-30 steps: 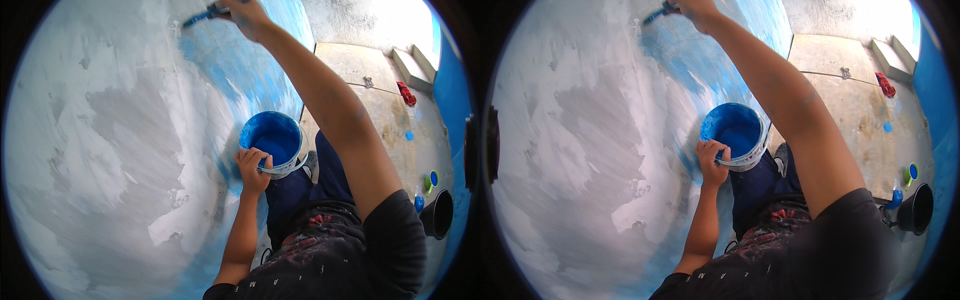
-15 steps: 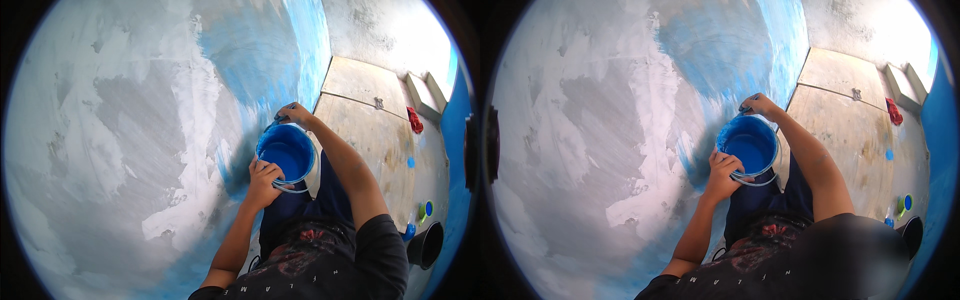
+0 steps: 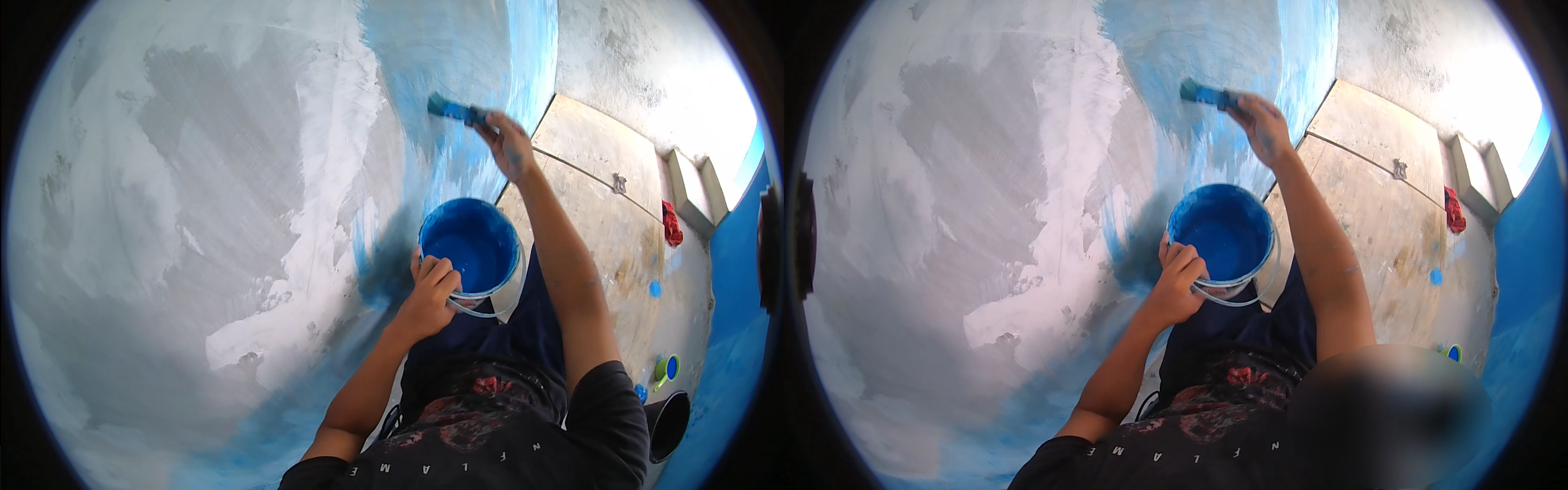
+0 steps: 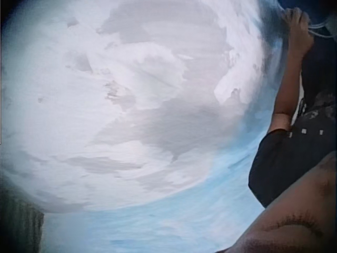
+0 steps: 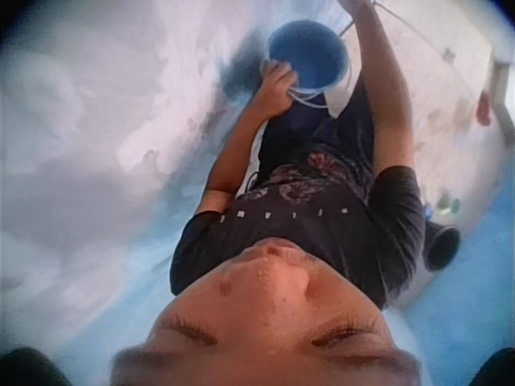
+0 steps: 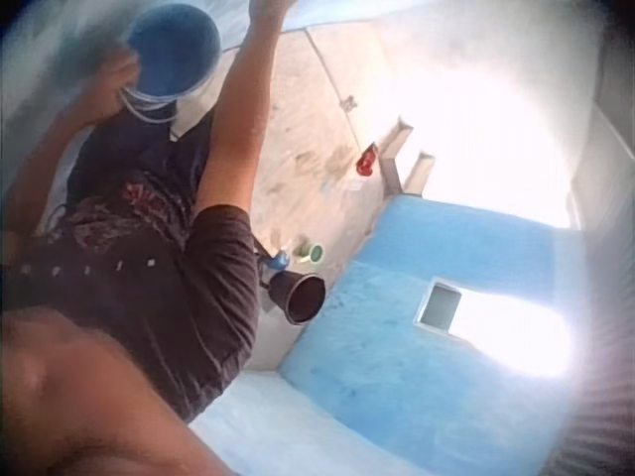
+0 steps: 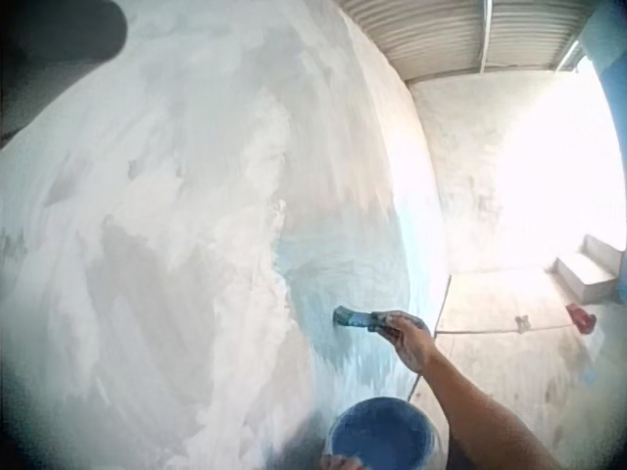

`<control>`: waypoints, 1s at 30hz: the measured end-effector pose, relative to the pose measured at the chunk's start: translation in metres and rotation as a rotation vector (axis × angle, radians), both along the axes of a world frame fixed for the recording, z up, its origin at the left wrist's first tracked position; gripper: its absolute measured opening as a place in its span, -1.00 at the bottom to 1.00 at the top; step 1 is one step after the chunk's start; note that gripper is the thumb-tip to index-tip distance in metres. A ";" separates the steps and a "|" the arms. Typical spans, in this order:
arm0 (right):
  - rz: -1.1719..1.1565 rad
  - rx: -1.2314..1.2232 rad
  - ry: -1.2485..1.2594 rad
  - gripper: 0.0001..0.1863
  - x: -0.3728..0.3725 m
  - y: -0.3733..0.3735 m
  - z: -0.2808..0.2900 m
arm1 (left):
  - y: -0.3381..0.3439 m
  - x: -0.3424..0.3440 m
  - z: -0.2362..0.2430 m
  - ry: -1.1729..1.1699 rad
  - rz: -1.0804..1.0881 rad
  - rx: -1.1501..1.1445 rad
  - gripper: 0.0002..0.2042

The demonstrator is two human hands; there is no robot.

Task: The person paints a concrete wall with blue paint using a brush, frequently dipping the brush into a bucket of paint.

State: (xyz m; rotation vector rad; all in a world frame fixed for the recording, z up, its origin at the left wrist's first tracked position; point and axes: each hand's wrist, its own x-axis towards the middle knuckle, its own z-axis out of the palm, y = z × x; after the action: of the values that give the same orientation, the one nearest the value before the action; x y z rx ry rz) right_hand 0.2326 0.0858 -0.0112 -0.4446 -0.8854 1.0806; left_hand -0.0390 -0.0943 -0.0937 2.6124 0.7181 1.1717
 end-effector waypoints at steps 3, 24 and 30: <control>0.046 -0.151 0.047 -0.78 0.014 0.003 -0.071 | -0.015 -0.007 -0.001 -0.003 -0.052 -0.039 -0.69; -0.167 -0.011 -0.020 -0.77 -0.019 -0.012 0.058 | -0.022 -0.014 0.000 0.034 -0.068 -0.144 -0.63; 0.005 -0.112 0.175 -0.83 -0.018 0.001 -0.067 | -0.022 -0.015 -0.003 0.040 -0.072 -0.186 -0.63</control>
State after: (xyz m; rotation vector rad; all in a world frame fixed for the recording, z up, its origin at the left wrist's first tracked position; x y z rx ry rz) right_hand 0.2147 0.0873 -0.0785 -0.4332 -0.6740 1.1594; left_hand -0.0544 -0.1158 -0.0967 2.4909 0.6981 0.9855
